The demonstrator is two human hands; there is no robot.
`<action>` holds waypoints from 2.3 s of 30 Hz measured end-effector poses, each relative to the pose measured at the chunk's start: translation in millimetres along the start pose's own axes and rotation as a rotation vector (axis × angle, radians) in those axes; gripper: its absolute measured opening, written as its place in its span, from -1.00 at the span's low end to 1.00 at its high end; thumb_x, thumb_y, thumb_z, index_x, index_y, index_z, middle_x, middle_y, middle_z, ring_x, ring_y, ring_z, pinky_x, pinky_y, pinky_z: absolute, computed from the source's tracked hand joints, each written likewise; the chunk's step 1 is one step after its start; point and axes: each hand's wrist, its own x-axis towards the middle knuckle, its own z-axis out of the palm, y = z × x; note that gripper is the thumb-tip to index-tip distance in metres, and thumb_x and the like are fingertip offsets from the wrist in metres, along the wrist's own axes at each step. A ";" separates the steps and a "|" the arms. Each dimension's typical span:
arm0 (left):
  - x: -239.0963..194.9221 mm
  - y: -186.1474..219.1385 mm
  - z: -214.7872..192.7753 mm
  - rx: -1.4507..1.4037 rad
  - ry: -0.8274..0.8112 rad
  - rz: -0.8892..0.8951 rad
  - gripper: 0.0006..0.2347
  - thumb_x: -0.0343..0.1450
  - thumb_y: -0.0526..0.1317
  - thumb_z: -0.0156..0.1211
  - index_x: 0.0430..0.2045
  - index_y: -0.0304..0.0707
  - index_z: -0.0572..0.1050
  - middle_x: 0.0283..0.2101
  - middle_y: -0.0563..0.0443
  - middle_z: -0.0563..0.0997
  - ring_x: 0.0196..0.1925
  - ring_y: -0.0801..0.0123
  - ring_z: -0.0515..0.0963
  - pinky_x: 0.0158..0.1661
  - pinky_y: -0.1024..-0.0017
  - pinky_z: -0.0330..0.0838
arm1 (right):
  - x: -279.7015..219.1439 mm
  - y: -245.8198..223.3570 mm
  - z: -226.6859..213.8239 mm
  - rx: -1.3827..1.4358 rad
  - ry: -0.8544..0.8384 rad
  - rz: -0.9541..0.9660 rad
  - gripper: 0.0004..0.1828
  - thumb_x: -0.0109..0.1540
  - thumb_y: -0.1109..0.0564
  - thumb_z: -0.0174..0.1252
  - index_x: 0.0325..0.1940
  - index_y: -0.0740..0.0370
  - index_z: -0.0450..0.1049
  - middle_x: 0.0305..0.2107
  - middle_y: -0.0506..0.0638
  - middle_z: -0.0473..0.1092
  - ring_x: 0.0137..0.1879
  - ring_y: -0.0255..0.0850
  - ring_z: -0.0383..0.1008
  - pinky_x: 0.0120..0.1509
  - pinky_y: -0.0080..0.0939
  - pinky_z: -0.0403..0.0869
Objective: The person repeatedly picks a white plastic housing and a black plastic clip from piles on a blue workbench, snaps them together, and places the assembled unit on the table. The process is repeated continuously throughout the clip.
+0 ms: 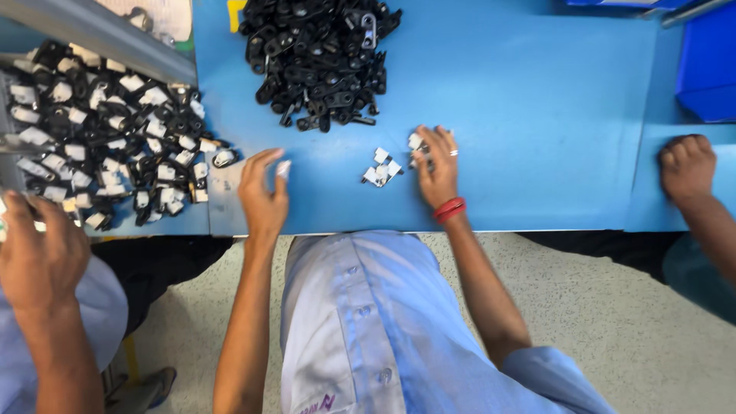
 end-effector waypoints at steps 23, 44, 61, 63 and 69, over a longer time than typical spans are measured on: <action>23.3 -36.0 1.1 -0.022 -0.246 -0.111 -0.84 0.42 -0.44 0.25 -0.16 -0.33 0.51 -0.08 -0.24 0.69 -0.07 0.17 0.74 -0.09 0.31 0.61 | 3.1 -124.3 8.6 -0.389 0.168 0.044 -0.61 0.20 -0.15 0.41 0.00 0.08 0.66 0.14 0.21 0.30 0.23 0.15 0.21 0.33 0.14 0.15; -36.6 50.8 14.4 -1.159 -0.287 -0.347 -0.67 0.43 -0.53 0.23 0.09 -0.39 0.47 0.08 -0.20 0.62 0.11 0.32 0.62 0.17 0.38 0.53 | 4.5 -220.1 -56.0 0.427 -0.204 -0.136 -0.72 0.36 0.32 0.17 0.17 0.29 0.52 -0.08 0.08 0.49 0.02 -0.15 0.54 0.16 -0.24 0.47; -18.2 39.3 -26.9 -1.545 -1.068 -0.720 -0.58 0.49 0.04 0.17 0.02 -0.37 0.42 -0.33 -0.09 0.65 -0.32 0.30 0.67 -0.23 0.39 0.60 | -8.2 -258.5 -66.6 0.415 -0.163 -0.431 -0.63 0.19 0.45 0.24 0.02 0.19 0.59 -0.14 0.02 0.47 0.07 -0.09 0.51 0.35 -0.01 0.47; 0.4 37.6 -38.2 -1.428 -1.117 -0.634 -0.74 0.56 -0.10 0.24 -0.13 -0.33 0.39 -0.25 -0.15 0.67 -0.23 0.24 0.69 -0.16 0.35 0.61 | -11.3 -261.6 -68.7 0.283 -0.153 -0.412 -0.61 0.18 0.45 0.23 0.05 0.20 0.59 -0.19 -0.01 0.48 -0.02 -0.15 0.51 0.26 -0.03 0.44; 10.1 53.6 -45.9 -0.156 -0.453 0.545 -0.77 0.32 -0.40 0.41 -0.19 -0.38 0.55 -0.10 -0.16 0.68 -0.07 0.12 0.69 -0.06 0.35 0.60 | -15.9 -257.3 -53.0 0.116 -0.073 -0.144 -0.51 0.24 0.47 0.12 0.19 0.13 0.58 -0.24 0.01 0.46 -0.14 -0.14 0.45 -0.02 -0.21 0.41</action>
